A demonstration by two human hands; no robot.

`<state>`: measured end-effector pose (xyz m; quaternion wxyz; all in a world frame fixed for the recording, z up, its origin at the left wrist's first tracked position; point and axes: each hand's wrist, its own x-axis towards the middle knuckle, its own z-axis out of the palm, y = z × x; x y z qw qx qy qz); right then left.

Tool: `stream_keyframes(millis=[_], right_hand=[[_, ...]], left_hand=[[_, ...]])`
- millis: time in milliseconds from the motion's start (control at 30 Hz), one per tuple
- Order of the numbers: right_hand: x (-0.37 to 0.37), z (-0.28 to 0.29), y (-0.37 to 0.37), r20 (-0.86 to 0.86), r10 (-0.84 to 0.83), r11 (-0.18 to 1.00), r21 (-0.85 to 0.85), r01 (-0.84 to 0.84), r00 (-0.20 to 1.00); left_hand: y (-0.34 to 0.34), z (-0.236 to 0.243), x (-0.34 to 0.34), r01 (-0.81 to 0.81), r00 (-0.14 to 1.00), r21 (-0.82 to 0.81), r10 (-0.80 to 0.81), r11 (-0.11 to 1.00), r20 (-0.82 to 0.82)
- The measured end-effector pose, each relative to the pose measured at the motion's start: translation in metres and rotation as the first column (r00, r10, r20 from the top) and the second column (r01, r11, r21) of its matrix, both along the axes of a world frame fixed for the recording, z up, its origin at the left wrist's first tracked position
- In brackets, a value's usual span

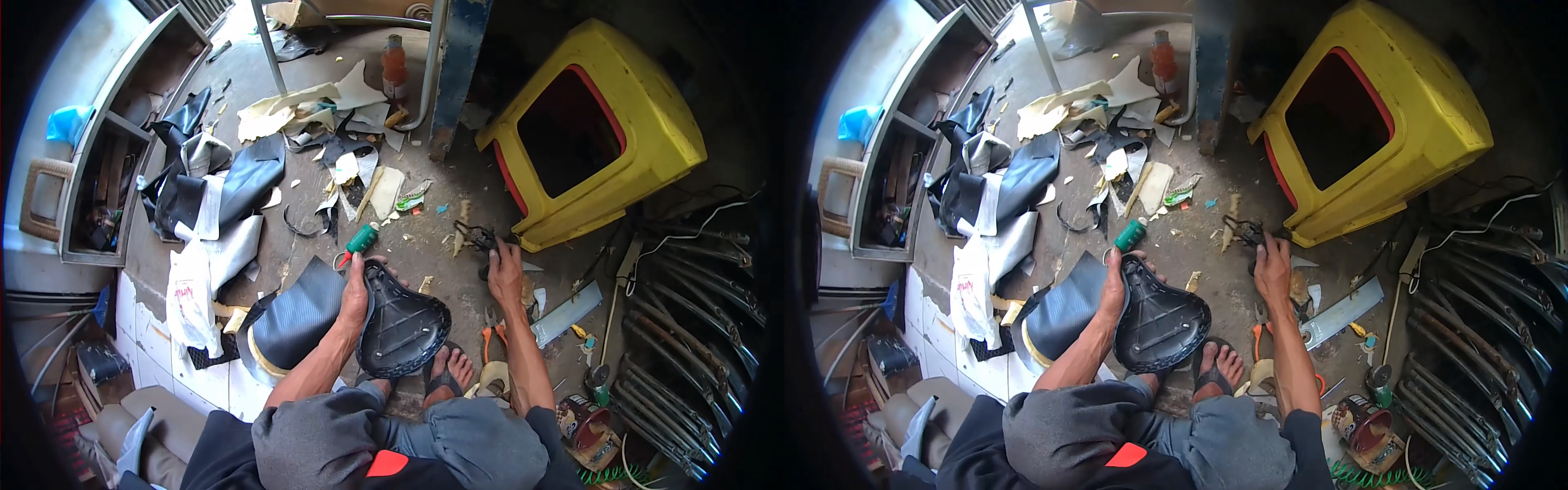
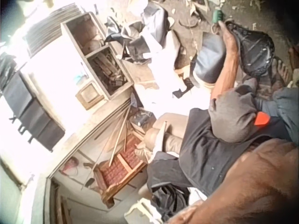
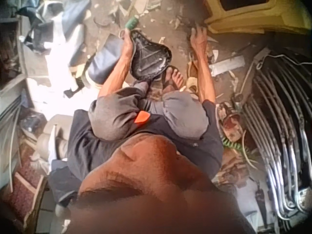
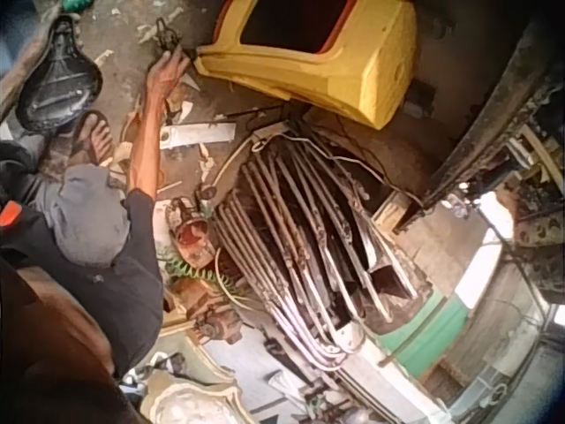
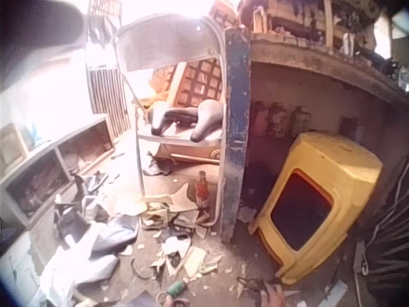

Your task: The person reupholsters a bicycle seat by removing old staples with pliers and a flat-head tool, then stretching new black material over the seat frame and securing it.

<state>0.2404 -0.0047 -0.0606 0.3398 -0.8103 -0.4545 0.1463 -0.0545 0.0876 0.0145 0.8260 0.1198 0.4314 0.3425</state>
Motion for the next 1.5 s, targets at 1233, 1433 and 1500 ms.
stream_keyframes(millis=[1233,1433,1500], right_hand=[[-0.157,0.156,-0.033,0.357,0.367,0.803,0.345,-0.486,0.859],[-0.156,0.156,-0.031,0.350,0.376,0.811,0.323,-0.488,0.858],[-0.160,0.160,-0.029,0.352,0.382,0.804,0.328,-0.495,0.854]], left_hand=[[-0.012,0.014,0.028,-0.200,0.980,0.272,0.191,0.941,0.060],[-0.007,0.022,0.025,-0.249,0.968,0.250,0.247,0.936,0.041],[-0.006,0.024,0.024,-0.255,0.967,0.247,0.253,0.935,0.039]])
